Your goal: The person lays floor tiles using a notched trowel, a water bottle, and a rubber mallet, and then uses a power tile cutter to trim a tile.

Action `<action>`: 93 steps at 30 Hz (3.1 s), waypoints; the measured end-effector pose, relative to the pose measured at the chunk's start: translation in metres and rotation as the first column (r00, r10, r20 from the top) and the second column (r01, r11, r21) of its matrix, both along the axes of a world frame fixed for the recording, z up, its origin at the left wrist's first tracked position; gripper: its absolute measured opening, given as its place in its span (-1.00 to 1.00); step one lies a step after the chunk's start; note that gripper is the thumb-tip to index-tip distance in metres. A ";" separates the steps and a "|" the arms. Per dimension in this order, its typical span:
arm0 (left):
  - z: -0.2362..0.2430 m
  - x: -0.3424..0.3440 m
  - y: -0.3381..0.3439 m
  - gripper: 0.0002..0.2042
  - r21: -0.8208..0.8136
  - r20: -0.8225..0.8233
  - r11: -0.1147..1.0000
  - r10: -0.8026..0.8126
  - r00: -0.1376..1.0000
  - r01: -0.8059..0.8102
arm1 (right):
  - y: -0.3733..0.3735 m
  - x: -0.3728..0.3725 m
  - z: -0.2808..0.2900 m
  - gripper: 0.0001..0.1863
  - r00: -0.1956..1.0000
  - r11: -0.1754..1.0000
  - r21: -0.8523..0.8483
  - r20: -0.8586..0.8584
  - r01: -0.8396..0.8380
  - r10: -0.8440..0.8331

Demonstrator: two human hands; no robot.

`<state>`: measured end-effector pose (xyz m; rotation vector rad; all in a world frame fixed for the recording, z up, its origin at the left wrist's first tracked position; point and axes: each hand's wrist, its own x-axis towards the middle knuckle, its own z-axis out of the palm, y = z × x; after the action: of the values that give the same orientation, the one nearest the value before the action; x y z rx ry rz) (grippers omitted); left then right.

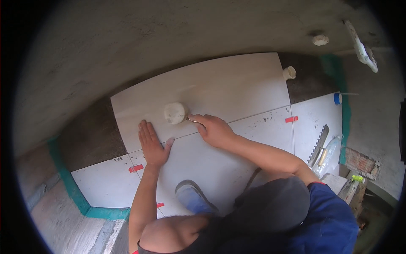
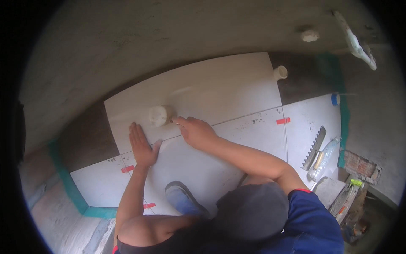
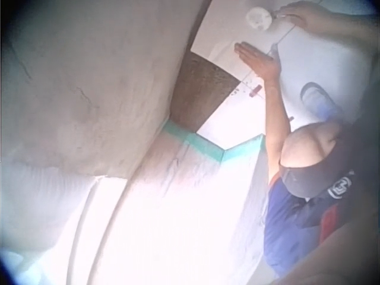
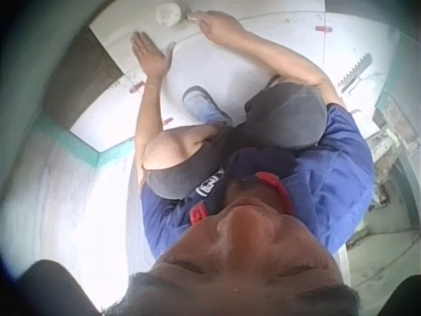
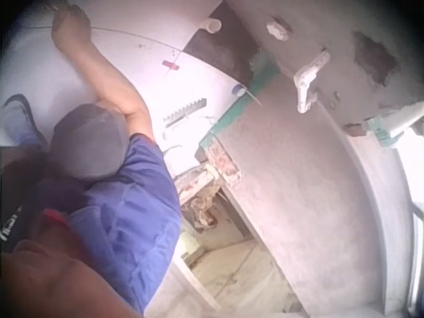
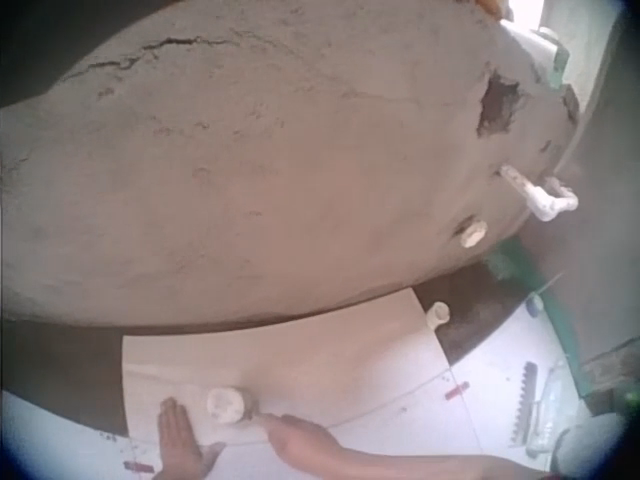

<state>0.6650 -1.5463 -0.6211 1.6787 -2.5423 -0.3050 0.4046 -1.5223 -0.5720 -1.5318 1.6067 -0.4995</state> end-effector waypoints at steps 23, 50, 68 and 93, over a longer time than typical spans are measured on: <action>0.002 0.033 -0.014 0.07 0.043 -0.138 0.999 0.022 0.990 -0.016 | -0.038 0.042 0.019 -0.69 0.981 0.988 -0.110 0.151 -0.109 0.125; 0.003 0.023 0.006 0.08 0.105 -0.081 0.975 0.203 0.976 -0.194 | -0.070 0.048 -0.012 -0.70 0.988 0.985 -0.154 0.119 -0.081 0.100; 0.002 0.028 0.027 0.02 0.074 0.040 0.920 0.383 0.923 -0.385 | -0.034 0.015 0.011 -0.69 0.992 0.993 -0.108 0.112 -0.051 0.063; -0.001 0.034 0.015 0.05 0.176 -0.009 0.913 0.375 0.927 -0.368 | -0.040 0.064 -0.002 -0.69 0.963 0.957 -0.245 0.174 -0.159 0.204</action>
<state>0.6988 -1.5314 -0.6226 2.1434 -2.1532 -0.5328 0.4690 -1.5625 -0.5740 -1.7235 1.2757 -0.7295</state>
